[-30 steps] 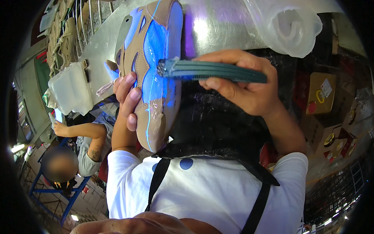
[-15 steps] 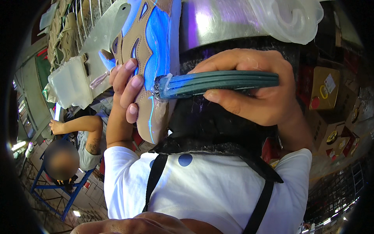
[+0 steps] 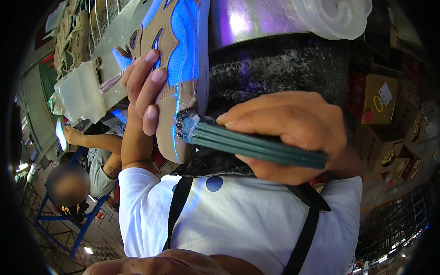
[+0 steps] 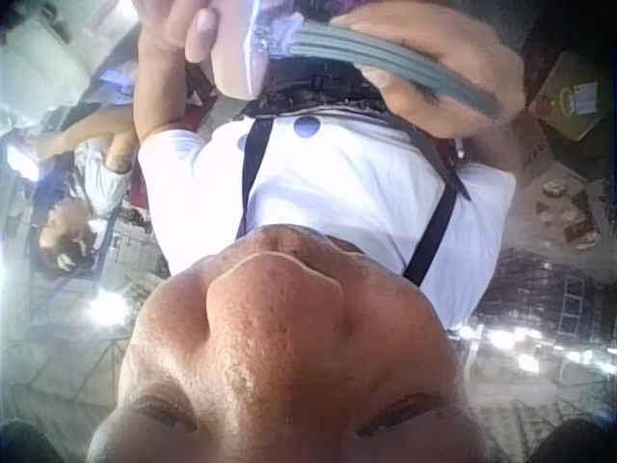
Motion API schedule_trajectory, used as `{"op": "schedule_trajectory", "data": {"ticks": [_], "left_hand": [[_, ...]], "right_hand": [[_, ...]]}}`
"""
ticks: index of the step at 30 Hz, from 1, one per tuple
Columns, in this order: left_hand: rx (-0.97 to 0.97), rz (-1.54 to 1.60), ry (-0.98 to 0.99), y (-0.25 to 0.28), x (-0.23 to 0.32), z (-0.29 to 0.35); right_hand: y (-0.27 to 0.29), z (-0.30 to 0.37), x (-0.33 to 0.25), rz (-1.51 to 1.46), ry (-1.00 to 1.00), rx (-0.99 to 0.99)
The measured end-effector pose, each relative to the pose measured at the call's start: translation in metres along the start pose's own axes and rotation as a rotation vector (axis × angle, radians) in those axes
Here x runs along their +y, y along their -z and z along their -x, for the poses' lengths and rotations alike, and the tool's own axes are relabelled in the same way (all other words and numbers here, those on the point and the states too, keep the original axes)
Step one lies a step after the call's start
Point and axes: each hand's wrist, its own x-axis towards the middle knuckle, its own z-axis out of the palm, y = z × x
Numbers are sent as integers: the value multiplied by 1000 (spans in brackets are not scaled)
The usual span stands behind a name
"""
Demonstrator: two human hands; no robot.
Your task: The person uses a green brush to scrub the upper and sole of a beige and blue sneaker. They repeatedly dip the brush into a plastic container of liquid and continue scrubbing different areas of the shoe. The person briefly places the shoe on a rack and later uses a smartphone.
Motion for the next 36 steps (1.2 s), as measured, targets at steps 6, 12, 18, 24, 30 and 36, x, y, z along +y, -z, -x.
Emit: {"op": "schedule_trajectory", "data": {"ticks": [6,12,18,24,30,36], "left_hand": [[-35,-2,16,3,2,-17],[-41,-23,3,7,1,-30],[-72,-30,28,14,-1,-47],[-6,-20,51,13,-5,-56],[19,8,133,12,-6,-67],[14,38,233,15,0,-88]], "right_hand": [[4,-5,-16,17,-7,-25],[11,-2,-12,17,132,-11],[17,-3,-21,-17,153,-63],[18,-5,-37,32,176,-71],[15,-4,-51,171,258,22],[7,-5,-80,458,291,154]]}}
